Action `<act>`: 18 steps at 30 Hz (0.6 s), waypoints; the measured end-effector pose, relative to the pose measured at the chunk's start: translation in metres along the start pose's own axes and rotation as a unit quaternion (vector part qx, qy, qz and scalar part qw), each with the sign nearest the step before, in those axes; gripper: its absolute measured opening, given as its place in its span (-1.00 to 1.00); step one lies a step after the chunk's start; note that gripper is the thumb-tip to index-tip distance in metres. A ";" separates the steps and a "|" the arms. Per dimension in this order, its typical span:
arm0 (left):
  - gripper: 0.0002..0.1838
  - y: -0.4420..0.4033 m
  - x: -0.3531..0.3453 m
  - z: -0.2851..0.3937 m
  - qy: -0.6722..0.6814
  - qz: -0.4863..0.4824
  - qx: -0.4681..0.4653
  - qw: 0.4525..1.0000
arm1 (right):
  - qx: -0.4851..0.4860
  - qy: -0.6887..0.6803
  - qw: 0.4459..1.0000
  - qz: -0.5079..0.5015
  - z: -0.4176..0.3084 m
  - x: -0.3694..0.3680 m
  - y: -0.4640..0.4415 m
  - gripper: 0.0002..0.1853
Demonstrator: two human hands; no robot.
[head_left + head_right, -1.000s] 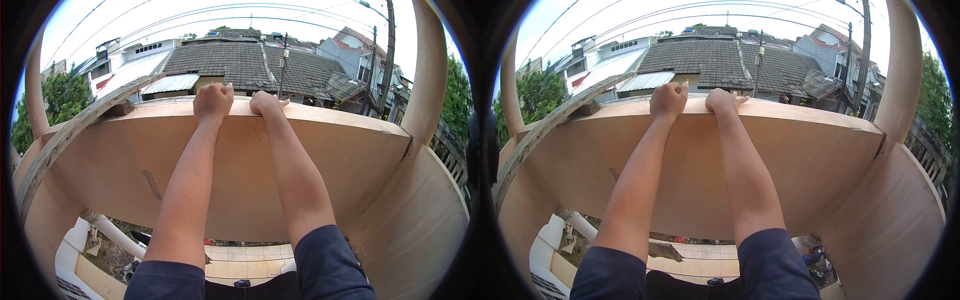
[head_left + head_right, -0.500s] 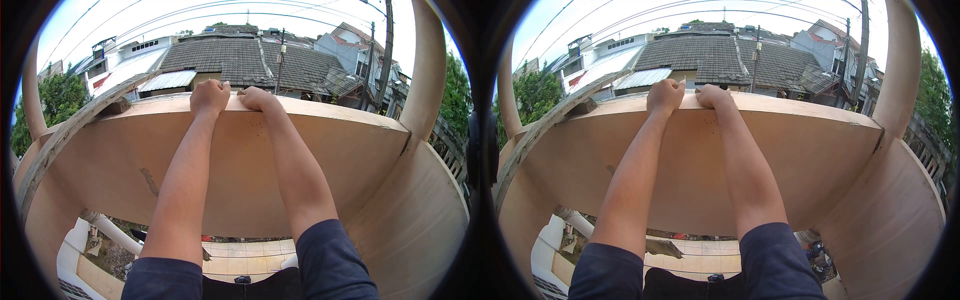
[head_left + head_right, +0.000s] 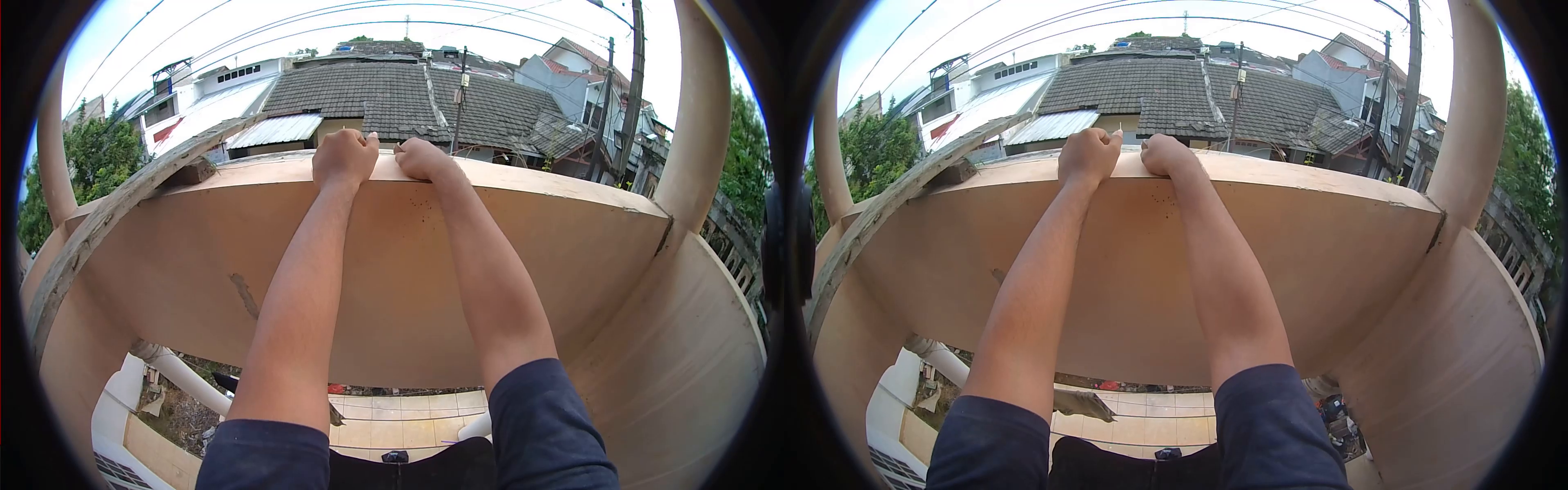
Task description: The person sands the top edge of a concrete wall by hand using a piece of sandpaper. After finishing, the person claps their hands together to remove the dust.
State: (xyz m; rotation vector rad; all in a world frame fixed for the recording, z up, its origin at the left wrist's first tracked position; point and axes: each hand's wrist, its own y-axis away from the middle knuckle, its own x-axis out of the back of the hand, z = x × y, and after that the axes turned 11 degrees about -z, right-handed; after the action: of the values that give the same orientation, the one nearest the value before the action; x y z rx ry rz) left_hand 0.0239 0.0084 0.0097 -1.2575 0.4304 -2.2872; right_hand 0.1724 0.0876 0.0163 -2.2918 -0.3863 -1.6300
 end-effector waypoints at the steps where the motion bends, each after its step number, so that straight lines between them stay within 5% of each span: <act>1: -0.59 0.000 0.000 0.000 0.000 -0.001 0.002 1.000 | -0.052 -0.026 0.998 0.022 -0.002 -0.002 0.002 -0.58; 3: -0.59 0.000 -0.001 0.003 0.001 -0.002 0.003 1.000 | -0.104 -0.051 0.992 0.045 -0.006 -0.001 0.009 -0.58; 5: -0.59 0.000 -0.001 0.001 -0.006 -0.001 0.004 1.000 | -0.213 0.171 0.960 0.060 -0.013 0.000 0.019 -0.59; 6: -0.59 0.001 -0.002 0.000 -0.009 -0.002 0.004 1.000 | -0.213 0.169 0.961 0.058 -0.014 0.000 0.022 -0.59; 9: -0.59 -0.001 -0.001 0.003 0.002 -0.002 0.000 1.000 | -0.151 0.018 0.988 0.037 -0.010 0.004 0.023 -0.61; 11: -0.59 0.000 -0.001 0.001 0.003 0.002 -0.006 1.000 | 0.013 -0.028 0.996 0.078 -0.001 -0.006 0.006 -0.66; 15: -0.57 -0.001 -0.003 -0.001 0.007 0.022 -0.006 1.000 | 0.034 -0.041 0.997 0.050 -0.003 -0.002 0.010 -0.69; 17: -0.57 0.000 -0.003 -0.001 0.014 0.014 -0.007 1.000 | -0.149 0.026 0.979 0.136 -0.008 -0.005 0.016 -0.71; 18: -0.57 0.000 -0.003 -0.001 0.014 0.012 -0.006 1.000 | -0.150 0.027 0.979 0.134 -0.008 -0.006 0.014 -0.71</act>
State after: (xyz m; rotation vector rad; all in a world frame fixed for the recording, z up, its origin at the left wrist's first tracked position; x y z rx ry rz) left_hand 0.0243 0.0101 0.0072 -1.2197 0.4681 -2.2879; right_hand 0.1687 0.0713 0.0122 -2.3756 0.1899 -1.6986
